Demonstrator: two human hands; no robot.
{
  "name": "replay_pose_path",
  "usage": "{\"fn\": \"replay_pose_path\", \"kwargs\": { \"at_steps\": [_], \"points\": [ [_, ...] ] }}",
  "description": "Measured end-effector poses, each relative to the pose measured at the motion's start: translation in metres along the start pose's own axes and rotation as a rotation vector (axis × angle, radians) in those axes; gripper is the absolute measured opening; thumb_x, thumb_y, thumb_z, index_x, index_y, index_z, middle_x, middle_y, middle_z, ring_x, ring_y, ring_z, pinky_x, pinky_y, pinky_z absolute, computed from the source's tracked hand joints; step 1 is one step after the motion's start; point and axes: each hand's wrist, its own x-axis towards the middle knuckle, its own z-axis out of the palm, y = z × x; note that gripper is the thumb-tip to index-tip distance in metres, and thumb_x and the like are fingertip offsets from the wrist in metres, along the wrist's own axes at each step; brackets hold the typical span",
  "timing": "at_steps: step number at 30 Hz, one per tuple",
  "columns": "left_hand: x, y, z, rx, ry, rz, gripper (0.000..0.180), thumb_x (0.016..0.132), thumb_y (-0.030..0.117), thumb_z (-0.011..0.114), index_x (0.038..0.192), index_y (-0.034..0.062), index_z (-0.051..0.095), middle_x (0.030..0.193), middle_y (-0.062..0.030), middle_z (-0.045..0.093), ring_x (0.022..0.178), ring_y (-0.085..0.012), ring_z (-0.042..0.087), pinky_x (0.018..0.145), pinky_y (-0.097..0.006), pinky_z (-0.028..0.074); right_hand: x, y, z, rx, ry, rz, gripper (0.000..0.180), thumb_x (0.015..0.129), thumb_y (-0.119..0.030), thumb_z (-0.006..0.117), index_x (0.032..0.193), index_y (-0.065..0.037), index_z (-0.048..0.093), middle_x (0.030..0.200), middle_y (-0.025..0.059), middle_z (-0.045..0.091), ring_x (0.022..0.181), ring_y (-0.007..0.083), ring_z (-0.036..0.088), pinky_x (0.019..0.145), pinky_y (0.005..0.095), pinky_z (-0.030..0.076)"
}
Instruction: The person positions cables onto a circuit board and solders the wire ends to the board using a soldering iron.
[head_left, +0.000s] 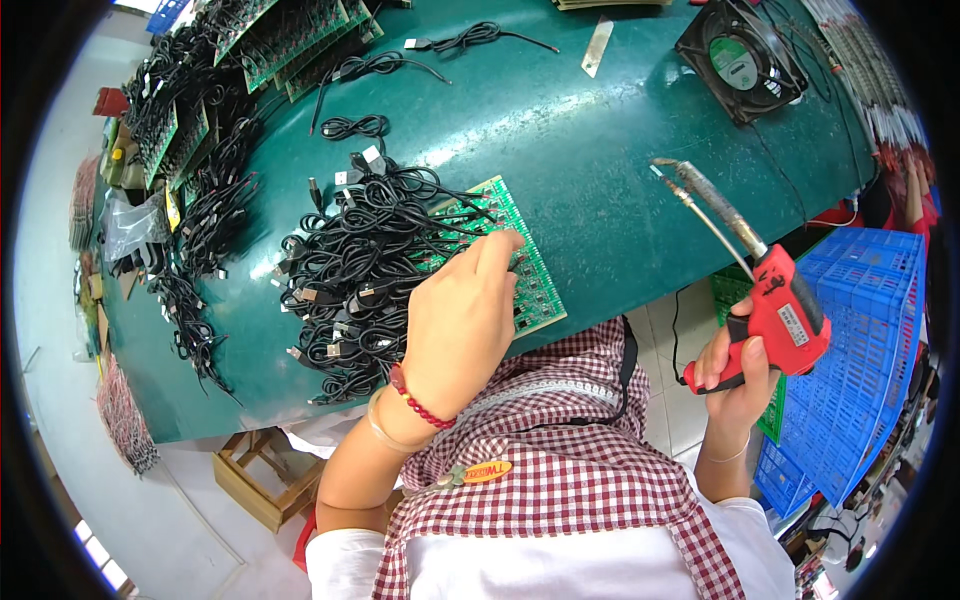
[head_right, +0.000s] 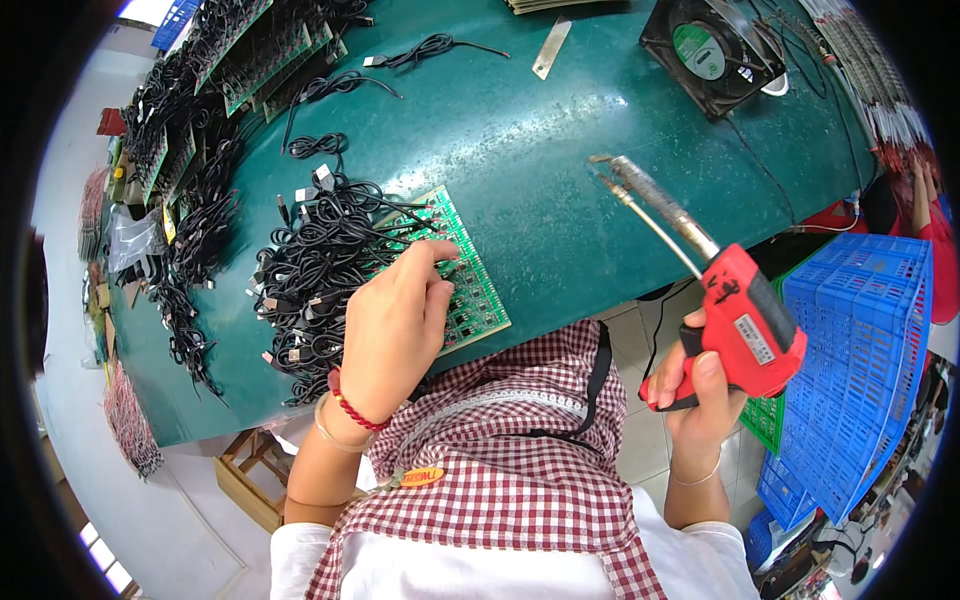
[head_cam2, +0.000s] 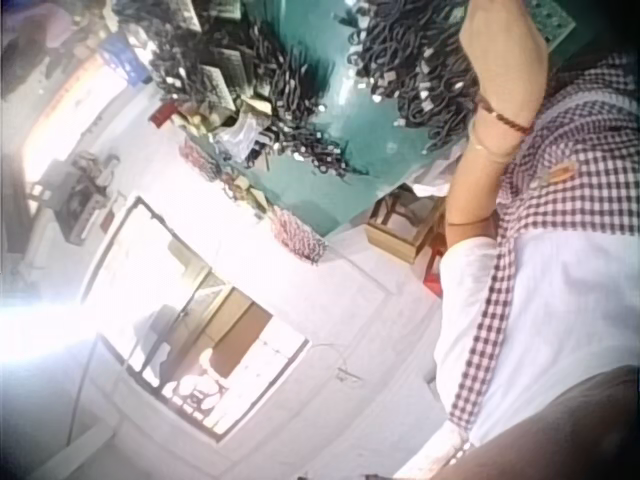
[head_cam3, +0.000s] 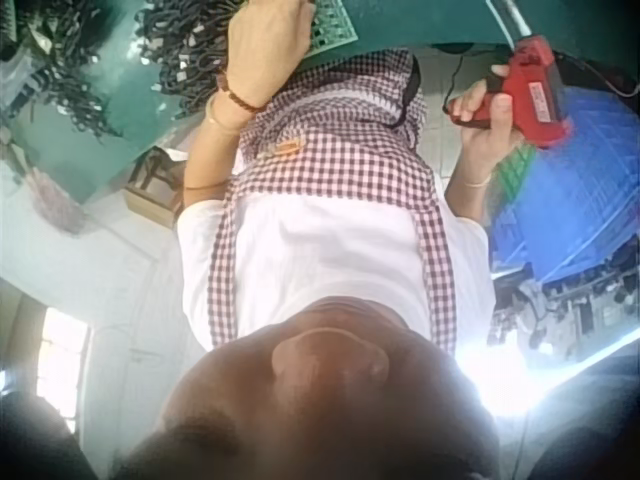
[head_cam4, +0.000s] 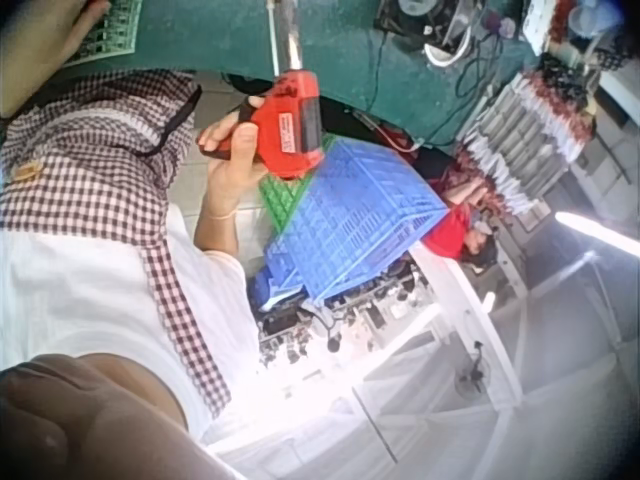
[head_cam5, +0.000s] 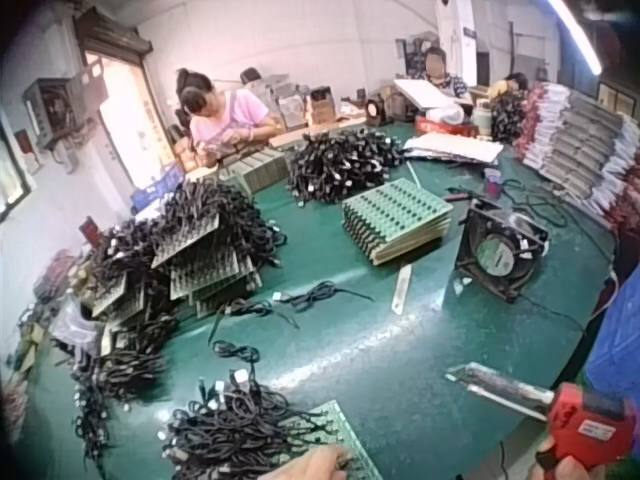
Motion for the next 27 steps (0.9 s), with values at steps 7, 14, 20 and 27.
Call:
{"fn": "replay_pose_path", "kwargs": {
  "at_steps": [7,14,20,27],
  "points": [
    [-0.005,-0.007,0.008,0.081,0.037,-0.032,0.01,0.082,0.001,0.062,0.089,0.0027,0.056,0.081,-0.0126,0.059,0.067,-0.032,0.06,0.058,-0.039,0.048,-0.019,0.014,0.0,-0.059,-0.195,0.164,0.045,0.094,-0.033,0.057,0.116,0.004,0.045,0.057,0.0071,0.05,0.041,0.0122,0.046,0.04,0.025,0.041],
    [-0.005,-0.002,0.012,0.201,-0.006,-0.083,0.008,0.083,0.001,0.061,0.087,0.0024,0.055,0.084,-0.0131,0.052,0.067,-0.0325,0.059,0.057,-0.04,0.049,-0.034,0.025,-0.002,-0.111,-0.304,0.303,0.049,0.09,-0.035,0.065,0.118,0.002,0.048,0.061,0.0078,0.053,0.048,0.0135,0.05,0.047,0.028,0.045],
    [-0.003,0.0,0.012,0.227,-0.01,-0.078,0.009,0.082,0.001,0.061,0.087,0.0023,0.053,0.085,-0.0134,0.05,0.068,-0.0325,0.058,0.058,-0.04,0.049,-0.034,0.031,-0.009,-0.06,-0.381,0.317,0.038,0.09,-0.013,0.062,0.12,0.005,0.05,0.074,0.0068,0.06,0.059,0.0117,0.056,0.054,0.0265,0.048],
    [-0.004,0.001,0.011,0.218,-0.039,-0.105,0.011,0.08,0.0,0.061,0.085,0.0023,0.053,0.084,-0.0136,0.05,0.068,-0.0324,0.059,0.058,-0.04,0.049,-0.032,0.027,-0.006,-0.132,-0.403,0.346,0.016,0.088,-0.011,0.063,0.097,0.001,0.059,0.074,0.0033,0.058,0.063,0.0104,0.053,0.058,0.0268,0.044]
  ]
}}
